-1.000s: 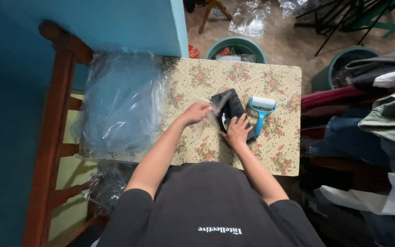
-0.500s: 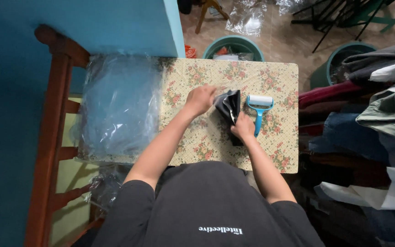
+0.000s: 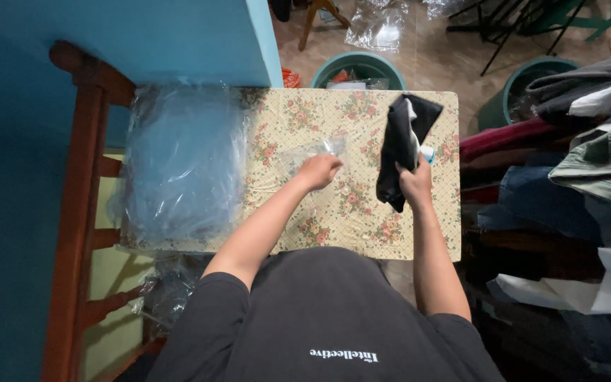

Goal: The person folds a black garment on a floral-patterned table, uses a blue lint roller to remove lint, then places the folded garment into a clear plastic bag and seals it. The person then moves the packaged garment to a nearby chair.

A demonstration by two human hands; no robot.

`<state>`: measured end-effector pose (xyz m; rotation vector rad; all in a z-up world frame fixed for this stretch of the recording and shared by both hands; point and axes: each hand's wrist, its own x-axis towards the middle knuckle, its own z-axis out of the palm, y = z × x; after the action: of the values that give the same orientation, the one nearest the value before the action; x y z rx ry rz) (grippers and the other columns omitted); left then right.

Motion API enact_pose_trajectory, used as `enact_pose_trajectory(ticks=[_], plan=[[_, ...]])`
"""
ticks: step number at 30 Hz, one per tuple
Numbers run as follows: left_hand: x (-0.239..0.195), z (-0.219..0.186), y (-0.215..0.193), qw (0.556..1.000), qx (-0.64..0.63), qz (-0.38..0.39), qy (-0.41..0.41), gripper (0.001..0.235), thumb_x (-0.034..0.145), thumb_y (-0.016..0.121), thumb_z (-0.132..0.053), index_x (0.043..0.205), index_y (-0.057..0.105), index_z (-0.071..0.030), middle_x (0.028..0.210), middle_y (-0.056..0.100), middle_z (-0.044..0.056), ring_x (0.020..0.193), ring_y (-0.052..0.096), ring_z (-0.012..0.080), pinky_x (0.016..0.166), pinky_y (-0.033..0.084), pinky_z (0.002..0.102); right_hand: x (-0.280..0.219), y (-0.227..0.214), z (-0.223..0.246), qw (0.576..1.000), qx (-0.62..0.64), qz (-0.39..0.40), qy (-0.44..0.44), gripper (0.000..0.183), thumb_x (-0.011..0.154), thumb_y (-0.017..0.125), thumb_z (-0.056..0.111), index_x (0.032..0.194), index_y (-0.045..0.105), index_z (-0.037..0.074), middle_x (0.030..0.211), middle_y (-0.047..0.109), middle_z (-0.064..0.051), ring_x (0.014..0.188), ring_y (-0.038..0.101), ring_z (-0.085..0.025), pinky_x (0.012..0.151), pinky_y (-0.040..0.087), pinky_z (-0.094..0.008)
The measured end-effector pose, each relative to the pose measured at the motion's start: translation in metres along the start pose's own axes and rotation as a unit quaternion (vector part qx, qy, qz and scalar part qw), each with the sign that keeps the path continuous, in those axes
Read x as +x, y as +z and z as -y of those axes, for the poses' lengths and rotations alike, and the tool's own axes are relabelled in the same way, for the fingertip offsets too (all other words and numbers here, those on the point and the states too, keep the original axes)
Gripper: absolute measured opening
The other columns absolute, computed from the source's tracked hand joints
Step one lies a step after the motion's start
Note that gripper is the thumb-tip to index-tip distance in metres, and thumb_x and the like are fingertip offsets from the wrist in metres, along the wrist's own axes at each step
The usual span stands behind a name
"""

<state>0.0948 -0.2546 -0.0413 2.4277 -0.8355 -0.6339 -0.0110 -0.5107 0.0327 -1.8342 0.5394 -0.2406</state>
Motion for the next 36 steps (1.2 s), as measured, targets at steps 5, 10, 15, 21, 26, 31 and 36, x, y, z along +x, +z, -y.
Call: enact_pose_trajectory(ticks=[5, 10, 15, 21, 26, 31, 36], plan=[[-0.011, -0.017, -0.038, 0.996, 0.043, -0.072, 0.003, 0.028, 0.102, 0.051, -0.035, 0.116, 0.074, -0.026, 0.106, 0.065, 0.016, 0.105, 0.069, 0.0451, 0.092, 0.057, 0.056, -0.02, 0.012, 0.054, 0.986, 0.031, 0.087, -0.137, 0.024, 0.084, 0.078, 0.001, 0.106, 0.071, 0.004, 0.09, 0.07, -0.021, 0.09, 0.065, -0.026, 0.084, 0.051, -0.044], [0.029, 0.024, -0.038, 0.991, 0.055, -0.042, -0.115, 0.023, 0.086, 0.065, -0.029, 0.104, 0.077, -0.022, 0.101, 0.073, 0.013, 0.107, 0.072, 0.0362, 0.095, 0.059, 0.052, -0.031, 0.019, 0.067, 0.973, -0.058, 0.207, -0.089, 0.032, 0.081, 0.073, -0.002, 0.112, 0.07, 0.008, 0.099, 0.072, -0.019, 0.1, 0.068, -0.033, 0.091, 0.051, -0.045], [-0.01, -0.021, -0.119, 0.937, -0.064, -0.343, -0.011, 0.026, 0.102, 0.049, -0.032, 0.1, 0.072, -0.02, 0.089, 0.072, 0.016, 0.09, 0.072, 0.0386, 0.078, 0.058, 0.054, -0.037, 0.013, 0.046, 0.92, -0.322, 0.222, -0.015, 0.043, 0.085, 0.066, 0.009, 0.128, 0.065, 0.016, 0.114, 0.071, -0.024, 0.115, 0.064, -0.05, 0.101, 0.049, -0.058], [-0.023, -0.055, -0.151, 0.827, 0.216, -0.51, 0.093, 0.026, 0.101, 0.052, -0.022, 0.113, 0.074, -0.03, 0.066, 0.058, -0.001, 0.061, 0.065, 0.0212, 0.059, 0.055, 0.036, -0.041, 0.01, 0.054, 0.984, -0.135, 0.117, 0.003, 0.038, 0.084, 0.073, 0.007, 0.122, 0.07, 0.012, 0.106, 0.073, -0.022, 0.109, 0.068, -0.044, 0.092, 0.051, -0.051], [-0.007, -0.003, -0.076, 0.929, 0.162, -0.316, 0.107, 0.016, 0.095, 0.063, -0.03, 0.085, 0.075, -0.027, 0.095, 0.057, 0.006, 0.094, 0.059, 0.0313, 0.077, 0.052, 0.046, -0.05, 0.007, 0.071, 0.998, -0.039, 0.051, 0.016, 0.03, 0.083, 0.076, 0.007, 0.111, 0.073, 0.015, 0.095, 0.073, -0.01, 0.095, 0.068, -0.025, 0.087, 0.051, -0.04], [-0.002, 0.065, 0.024, 0.988, 0.123, -0.095, 0.009, 0.013, 0.093, 0.065, -0.027, 0.085, 0.075, -0.029, 0.118, 0.063, 0.007, 0.115, 0.061, 0.0332, 0.091, 0.053, 0.052, -0.055, 0.023, 0.05, 0.998, 0.054, 0.031, -0.003, 0.025, 0.079, 0.077, -0.004, 0.1, 0.074, 0.008, 0.082, 0.069, -0.01, 0.081, 0.062, -0.018, 0.078, 0.051, -0.034], [-0.02, 0.046, 0.002, 0.993, 0.091, -0.076, 0.021, 0.008, 0.091, 0.064, -0.02, 0.091, 0.072, -0.021, 0.111, 0.066, 0.008, 0.107, 0.068, 0.0356, 0.091, 0.056, 0.052, -0.067, 0.041, 0.041, 0.981, -0.036, 0.169, -0.088, 0.032, 0.079, 0.082, 0.0, 0.108, 0.07, 0.006, 0.094, 0.072, -0.018, 0.098, 0.068, -0.032, 0.092, 0.05, -0.043]])
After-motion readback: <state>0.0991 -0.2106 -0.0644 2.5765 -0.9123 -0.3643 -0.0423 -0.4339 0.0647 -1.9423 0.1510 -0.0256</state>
